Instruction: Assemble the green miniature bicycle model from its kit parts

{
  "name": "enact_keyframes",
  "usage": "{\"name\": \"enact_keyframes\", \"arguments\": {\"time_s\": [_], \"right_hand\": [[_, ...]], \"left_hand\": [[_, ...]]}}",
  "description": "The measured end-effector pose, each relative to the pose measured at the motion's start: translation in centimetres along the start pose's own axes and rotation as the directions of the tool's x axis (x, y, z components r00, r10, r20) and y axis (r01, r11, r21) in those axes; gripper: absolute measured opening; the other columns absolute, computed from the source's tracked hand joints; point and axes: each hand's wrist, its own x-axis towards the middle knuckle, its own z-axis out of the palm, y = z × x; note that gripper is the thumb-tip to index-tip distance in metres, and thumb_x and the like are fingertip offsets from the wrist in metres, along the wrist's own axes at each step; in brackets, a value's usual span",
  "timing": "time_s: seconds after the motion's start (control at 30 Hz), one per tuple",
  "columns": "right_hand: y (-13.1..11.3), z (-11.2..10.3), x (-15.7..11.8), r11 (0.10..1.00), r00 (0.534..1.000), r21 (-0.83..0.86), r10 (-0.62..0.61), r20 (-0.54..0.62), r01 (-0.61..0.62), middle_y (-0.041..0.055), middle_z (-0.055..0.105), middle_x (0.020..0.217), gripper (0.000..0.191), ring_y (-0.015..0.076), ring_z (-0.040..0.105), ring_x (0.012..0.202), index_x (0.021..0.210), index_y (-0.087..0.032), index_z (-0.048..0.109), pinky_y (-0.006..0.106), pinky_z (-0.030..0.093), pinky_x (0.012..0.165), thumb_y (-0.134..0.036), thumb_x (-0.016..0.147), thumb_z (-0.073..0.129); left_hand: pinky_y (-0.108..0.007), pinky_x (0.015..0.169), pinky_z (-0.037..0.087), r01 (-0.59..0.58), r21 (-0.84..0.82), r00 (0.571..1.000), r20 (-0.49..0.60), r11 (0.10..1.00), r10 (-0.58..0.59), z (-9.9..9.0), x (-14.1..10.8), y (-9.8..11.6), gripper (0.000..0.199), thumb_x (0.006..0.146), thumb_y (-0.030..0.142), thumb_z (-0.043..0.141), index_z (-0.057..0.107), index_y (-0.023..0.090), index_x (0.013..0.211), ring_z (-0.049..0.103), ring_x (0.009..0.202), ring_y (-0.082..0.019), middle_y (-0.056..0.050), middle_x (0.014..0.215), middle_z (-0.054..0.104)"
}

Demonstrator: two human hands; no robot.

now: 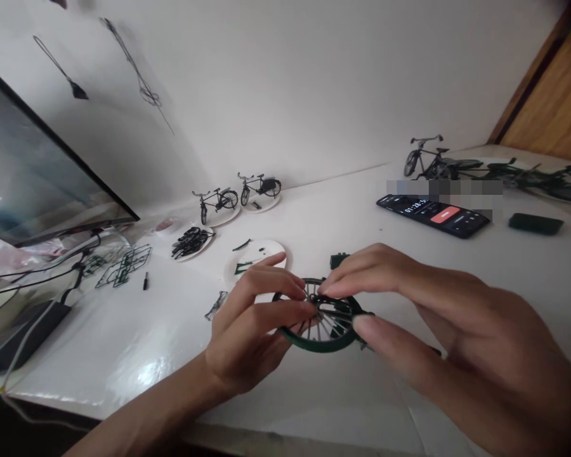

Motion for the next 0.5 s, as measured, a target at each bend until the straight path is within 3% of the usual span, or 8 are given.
{"name": "enact_keyframes", "arguments": {"time_s": [0.1, 0.17, 0.33, 0.5], "right_hand": [[-0.6, -0.4, 0.5, 0.995, 0.995, -0.003, 0.097, 0.016, -0.097, -0.0021, 0.071, 0.096, 0.014, 0.0201, 0.068, 0.08, 0.097, -0.033, 0.067, 0.028, 0.053, 0.061, -0.032, 0.083, 0.066], [-0.6, -0.6, 0.8, 0.99, 0.99, -0.027, 0.142, 0.016, -0.142, -0.0045, 0.072, 0.086, 0.012, 0.0165, 0.066, 0.066, 0.091, -0.033, 0.068, 0.025, 0.049, 0.052, -0.03, 0.08, 0.067], [0.3, -0.8, 0.9, 0.992, 0.996, -0.091, 0.084, 0.02, -0.082, -0.0056, 0.07, 0.081, 0.013, 0.0145, 0.065, 0.067, 0.082, -0.031, 0.068, 0.024, 0.049, 0.057, -0.021, 0.074, 0.07], [0.6, -0.6, 0.5, 0.989, 0.998, -0.146, 0.04, 0.049, -0.032, -0.0061, 0.066, 0.075, 0.015, 0.0107, 0.06, 0.061, 0.08, -0.026, 0.064, 0.022, 0.045, 0.053, -0.013, 0.075, 0.066]], "left_hand": [[-0.051, 0.103, 0.051, -0.1, 0.092, 0.995, 0.024, 0.991, 0.098, 0.0, 0.3, 0.1, 0.013, 0.086, 0.006, 0.066, 0.064, 0.014, 0.096, 0.069, 0.092, -0.017, -0.004, 0.094, 0.066], [-0.052, 0.106, 0.049, -0.16, 0.15, 0.983, 0.112, 0.976, 0.144, -0.1, 0.4, 0.4, 0.01, 0.089, 0.008, 0.063, 0.065, 0.014, 0.096, 0.069, 0.097, -0.018, -0.004, 0.096, 0.068], [-0.045, 0.107, 0.051, -0.375, 0.227, 0.917, 0.237, 0.899, 0.322, -0.1, 0.6, 0.7, 0.014, 0.094, 0.012, 0.059, 0.067, 0.014, 0.082, 0.069, 0.097, -0.015, -0.003, 0.09, 0.073], [-0.042, 0.105, 0.052, -0.413, 0.236, 0.899, 0.262, 0.88, 0.351, 0.2, 0.8, 0.4, 0.019, 0.096, 0.012, 0.054, 0.068, 0.013, 0.083, 0.069, 0.096, -0.015, -0.003, 0.091, 0.072]]}}
